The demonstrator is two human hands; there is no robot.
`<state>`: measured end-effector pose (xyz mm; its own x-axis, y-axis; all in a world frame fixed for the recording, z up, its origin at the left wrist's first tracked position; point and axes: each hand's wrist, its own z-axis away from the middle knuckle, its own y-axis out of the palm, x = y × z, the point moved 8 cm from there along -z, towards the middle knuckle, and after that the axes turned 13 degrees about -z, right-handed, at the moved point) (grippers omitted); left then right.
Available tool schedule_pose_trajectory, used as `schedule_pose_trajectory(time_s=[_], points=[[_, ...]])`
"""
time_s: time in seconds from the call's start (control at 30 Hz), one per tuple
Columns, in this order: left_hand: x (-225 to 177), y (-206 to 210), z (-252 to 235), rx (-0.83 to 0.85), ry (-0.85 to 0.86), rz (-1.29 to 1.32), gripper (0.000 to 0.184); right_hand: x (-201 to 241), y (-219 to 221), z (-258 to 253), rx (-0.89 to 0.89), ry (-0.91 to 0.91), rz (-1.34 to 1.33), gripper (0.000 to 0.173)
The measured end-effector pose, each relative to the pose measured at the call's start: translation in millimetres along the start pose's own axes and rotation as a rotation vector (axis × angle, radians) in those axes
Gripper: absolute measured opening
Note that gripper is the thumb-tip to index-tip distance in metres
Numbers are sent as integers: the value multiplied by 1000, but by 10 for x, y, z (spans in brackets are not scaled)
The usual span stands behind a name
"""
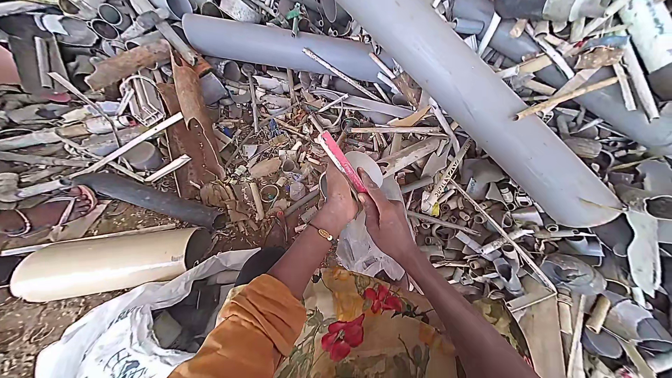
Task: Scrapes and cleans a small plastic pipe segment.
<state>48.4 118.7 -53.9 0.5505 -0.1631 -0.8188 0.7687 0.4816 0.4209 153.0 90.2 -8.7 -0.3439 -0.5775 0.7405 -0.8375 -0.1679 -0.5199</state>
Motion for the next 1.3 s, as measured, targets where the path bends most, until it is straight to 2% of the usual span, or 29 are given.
schedule_pose_trajectory(time_s=[0.1, 0.2, 0.27, 0.33, 0.4, 0.5, 0.6, 0.7, 0.8, 0.93, 1.07, 1.13, 1.2, 1.3], points=[[15, 18, 23, 14, -96, -16, 69, -122, -171, -12, -101, 11, -101, 45], [-3, 12, 16, 1, -160, 49, 72, -128, -220, 11, -206, 67, -35, 45], [-13, -27, -22, -6, -149, 102, 72, -47, -86, 100, -169, 36, 49, 45], [-53, -61, -67, 4, -72, 132, 68, 64, 63, 174, -83, -83, 118, 44], [-71, -65, -91, 100, -52, 195, 84, 98, 114, 166, -30, -173, 151, 43], [-75, -22, -105, 215, -50, 217, 91, 67, 56, 137, -31, -209, 45, 43], [-99, -46, -28, 133, -101, 117, 80, -2, -131, 75, -149, -153, -82, 44], [-123, -90, 93, 7, -148, 17, 74, -163, -262, 10, -246, 30, 27, 47], [-123, -87, 75, -8, -121, -14, 75, -122, -160, 64, -216, 61, 147, 49], [-96, -176, -70, -25, -58, 73, 70, 17, 135, 170, -53, -67, 111, 45], [-108, -170, -54, -68, -76, 54, 65, -99, -56, 31, -52, 9, 140, 46], [-142, -85, 35, 2, -94, 5, 59, -286, -269, -45, -119, 87, 88, 46], [-185, 36, 129, 157, -96, -71, 50, -437, -405, -68, -159, 155, 3, 48], [-196, 70, 205, 339, -55, -366, 44, -452, -410, -100, -114, 340, -227, 49]])
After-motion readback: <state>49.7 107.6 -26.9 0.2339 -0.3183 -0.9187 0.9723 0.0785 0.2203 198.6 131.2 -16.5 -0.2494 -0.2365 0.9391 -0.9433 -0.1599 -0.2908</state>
